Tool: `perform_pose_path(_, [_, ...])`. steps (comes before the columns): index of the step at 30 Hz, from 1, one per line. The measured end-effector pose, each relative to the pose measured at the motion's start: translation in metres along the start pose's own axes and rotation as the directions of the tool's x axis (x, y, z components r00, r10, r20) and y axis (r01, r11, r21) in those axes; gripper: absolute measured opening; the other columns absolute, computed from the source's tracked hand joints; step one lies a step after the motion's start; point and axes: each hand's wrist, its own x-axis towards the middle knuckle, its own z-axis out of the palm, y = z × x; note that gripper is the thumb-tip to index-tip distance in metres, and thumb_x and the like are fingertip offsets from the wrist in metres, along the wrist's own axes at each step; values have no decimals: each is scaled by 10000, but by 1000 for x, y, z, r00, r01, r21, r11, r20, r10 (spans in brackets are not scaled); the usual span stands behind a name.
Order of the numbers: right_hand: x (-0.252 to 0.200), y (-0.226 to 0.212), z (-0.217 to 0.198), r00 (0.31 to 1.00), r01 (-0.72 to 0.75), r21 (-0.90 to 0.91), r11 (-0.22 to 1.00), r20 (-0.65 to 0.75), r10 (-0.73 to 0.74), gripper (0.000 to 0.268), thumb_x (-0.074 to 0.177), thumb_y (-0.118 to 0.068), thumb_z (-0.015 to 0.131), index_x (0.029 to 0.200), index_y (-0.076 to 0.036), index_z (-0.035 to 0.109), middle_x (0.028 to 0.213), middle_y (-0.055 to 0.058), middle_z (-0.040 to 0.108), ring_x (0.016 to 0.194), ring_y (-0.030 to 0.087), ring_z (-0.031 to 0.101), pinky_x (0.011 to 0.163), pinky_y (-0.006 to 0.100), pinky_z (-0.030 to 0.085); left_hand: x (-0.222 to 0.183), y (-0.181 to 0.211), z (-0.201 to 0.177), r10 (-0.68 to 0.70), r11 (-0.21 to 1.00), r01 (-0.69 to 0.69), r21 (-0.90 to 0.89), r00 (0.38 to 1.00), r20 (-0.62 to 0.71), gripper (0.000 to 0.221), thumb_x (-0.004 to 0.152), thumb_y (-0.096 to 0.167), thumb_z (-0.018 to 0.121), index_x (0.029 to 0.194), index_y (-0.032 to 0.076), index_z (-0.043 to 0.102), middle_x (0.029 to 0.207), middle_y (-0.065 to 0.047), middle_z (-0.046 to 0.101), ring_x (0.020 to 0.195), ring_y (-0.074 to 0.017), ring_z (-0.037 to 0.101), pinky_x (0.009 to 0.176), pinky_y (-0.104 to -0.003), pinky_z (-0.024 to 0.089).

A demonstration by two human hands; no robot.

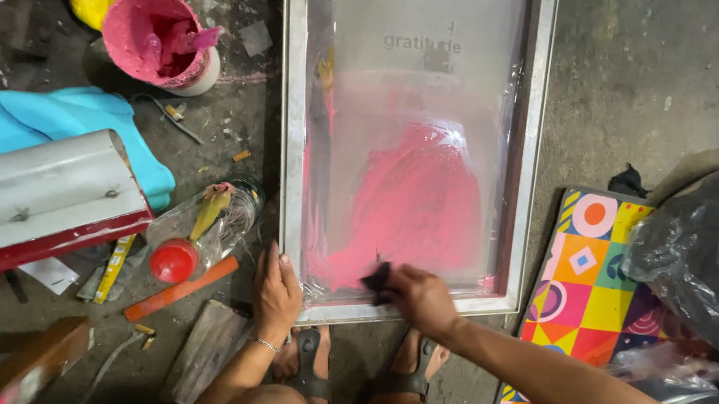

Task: The person is cleaning pink ink off a screen printing frame using a cloth and a cleaning solution.

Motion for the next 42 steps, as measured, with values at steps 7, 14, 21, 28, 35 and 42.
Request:
perform_pose_path(7, [50, -96, 10, 973, 223, -29, 974, -59, -225, 211, 840, -210, 749, 1019, -208, 638, 890, 12, 619, 619, 231, 707, 519, 348, 583, -8, -4, 0, -39, 998, 43, -51, 997, 73, 394, 1092, 178, 452, 1306, -102, 628, 1083, -316, 640, 936, -522, 653, 761, -509, 544])
perform_pose_path(14, [54, -87, 46, 864, 484, -145, 863, -77, -498, 138, 896, -132, 621, 1014, -198, 649, 930, 36, 557, 684, 198, 656, 523, 309, 540, -14, -15, 5, -73, 994, 81, -77, 992, 101, 412, 1096, 192, 446, 1384, -54, 608, 1169, -303, 630, 1061, -513, 639, 878, -501, 533])
perform_pose_path(21, [153, -53, 12, 906, 334, -275, 902, -169, -387, 302, 957, -141, 554, 1255, -149, 600, 1162, 148, 599, 730, 303, 758, 563, 427, 606, -18, -14, 7, -120, 988, 128, -81, 988, 101, 408, 1085, 211, 478, 1355, -52, 635, 1191, -350, 636, 1093, -529, 639, 927, -515, 521])
perform_pose_path(28, [186, -76, 10, 942, -14, -179, 984, -332, -47, 297, 969, -205, 556, 1250, -109, 558, 1185, 190, 582, 653, 377, 747, 513, 460, 599, -9, -5, -2, -85, 989, 94, -112, 993, 84, 422, 1083, 217, 454, 1322, -76, 641, 1099, -305, 654, 979, -508, 660, 797, -498, 543])
perform_pose_path(35, [63, -61, 41, 970, 232, -243, 942, -11, -242, 269, 960, -262, 486, 1195, -140, 536, 1143, 114, 574, 580, 279, 746, 486, 389, 611, -11, -14, 6, -28, 993, 30, -114, 999, 19, 371, 1070, 172, 491, 1298, -60, 670, 1030, -263, 659, 913, -467, 674, 758, -465, 547])
perform_pose_path(42, [20, 25, 44, 989, 16, -425, 905, -126, -77, 199, 921, -351, 536, 1022, -179, 528, 1028, 33, 519, 567, 226, 729, 488, 353, 591, -7, -5, 2, 1, 993, 0, -120, 1000, 9, 360, 1072, 158, 498, 1282, -77, 672, 1031, -294, 655, 905, -490, 668, 760, -491, 543])
